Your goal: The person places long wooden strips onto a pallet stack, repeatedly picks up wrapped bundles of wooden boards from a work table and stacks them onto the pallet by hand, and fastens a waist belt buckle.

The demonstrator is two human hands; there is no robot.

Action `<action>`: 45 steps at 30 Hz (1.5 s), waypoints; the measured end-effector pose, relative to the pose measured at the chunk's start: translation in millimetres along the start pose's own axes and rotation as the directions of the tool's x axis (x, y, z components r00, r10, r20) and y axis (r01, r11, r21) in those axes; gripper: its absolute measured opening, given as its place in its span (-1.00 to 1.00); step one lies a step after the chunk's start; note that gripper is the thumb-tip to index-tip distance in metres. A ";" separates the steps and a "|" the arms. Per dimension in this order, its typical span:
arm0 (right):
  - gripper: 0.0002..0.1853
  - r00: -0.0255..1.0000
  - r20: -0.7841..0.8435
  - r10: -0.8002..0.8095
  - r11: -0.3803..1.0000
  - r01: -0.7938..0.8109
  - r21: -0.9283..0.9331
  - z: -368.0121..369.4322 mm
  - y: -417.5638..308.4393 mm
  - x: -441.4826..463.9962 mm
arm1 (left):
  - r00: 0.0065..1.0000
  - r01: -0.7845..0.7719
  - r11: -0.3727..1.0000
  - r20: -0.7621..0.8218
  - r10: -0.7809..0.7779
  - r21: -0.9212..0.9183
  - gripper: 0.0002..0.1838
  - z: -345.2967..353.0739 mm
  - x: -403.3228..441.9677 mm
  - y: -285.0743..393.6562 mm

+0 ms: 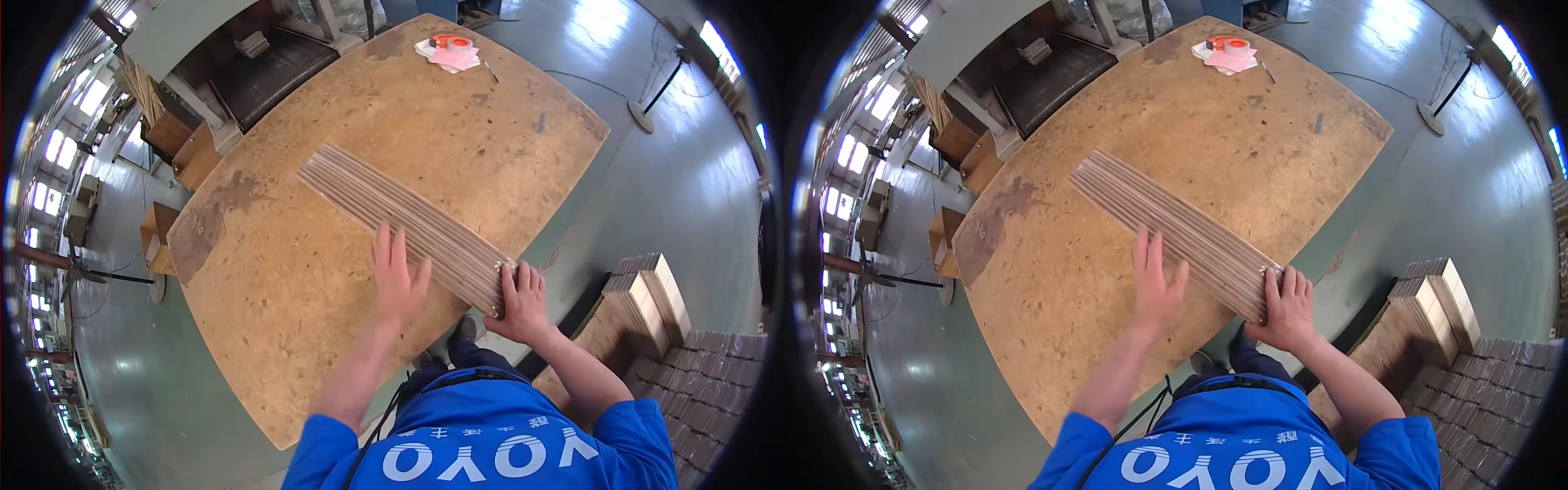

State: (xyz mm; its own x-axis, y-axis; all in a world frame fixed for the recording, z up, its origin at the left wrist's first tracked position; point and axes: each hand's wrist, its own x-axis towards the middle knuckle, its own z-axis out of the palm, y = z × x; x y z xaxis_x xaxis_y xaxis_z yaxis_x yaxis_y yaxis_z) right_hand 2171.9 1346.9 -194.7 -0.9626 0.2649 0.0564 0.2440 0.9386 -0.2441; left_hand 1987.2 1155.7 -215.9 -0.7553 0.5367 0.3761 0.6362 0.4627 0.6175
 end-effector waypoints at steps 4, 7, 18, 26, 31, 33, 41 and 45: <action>0.08 1.000 0.022 0.001 1.000 -0.001 0.023 -5.8 0.8 3.4 | 0.974 -0.201 0.883 0.178 0.137 0.424 -0.18 5.0 106.0 -31.8; 0.12 0.994 0.111 0.013 0.998 -0.020 0.059 -14.7 6.8 14.1 | 0.936 -0.104 0.882 0.346 -0.070 0.460 -0.14 31.3 125.2 -66.0; 0.19 0.978 0.197 0.061 0.998 -0.060 -0.012 5.8 -46.1 105.5 | 0.978 -0.095 0.944 0.206 0.029 0.316 -0.18 24.6 133.6 -74.7; 0.15 0.932 0.342 0.120 0.988 -0.146 0.052 -27.7 -57.1 111.4 | 0.573 0.270 -0.235 0.352 -0.740 -0.934 -0.11 11.5 12.1 -139.5; 0.17 0.912 0.385 0.141 0.979 -0.187 0.085 -96.5 -72.5 98.4 | 0.710 0.089 -0.607 0.478 -0.517 -0.790 -0.06 73.8 29.4 -113.5; 0.20 0.919 0.362 0.154 0.978 -0.195 0.080 -107.2 -76.6 85.9 | 0.875 -0.124 -0.661 0.233 -0.425 -0.741 -0.12 85.8 52.2 -97.6; 0.35 0.980 0.160 0.115 0.747 -0.192 0.637 -84.6 -39.7 69.5 | 0.958 0.048 -0.688 0.227 -0.173 -0.724 -0.30 21.4 112.4 -55.6; 0.38 0.989 -0.129 0.068 0.618 0.060 0.784 -116.2 -78.8 124.7 | 0.993 0.071 -0.452 0.107 -0.054 -0.889 -0.15 -47.5 145.4 -1.9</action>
State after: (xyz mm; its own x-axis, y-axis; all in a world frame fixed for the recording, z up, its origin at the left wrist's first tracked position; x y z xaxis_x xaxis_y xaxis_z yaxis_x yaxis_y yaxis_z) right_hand 2046.2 1331.7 -55.9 -0.9208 0.3539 0.1639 0.0011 0.4226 -0.9063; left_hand 1868.7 1199.3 -129.6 -0.7678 0.5828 0.2661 -0.4810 -0.7987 0.3616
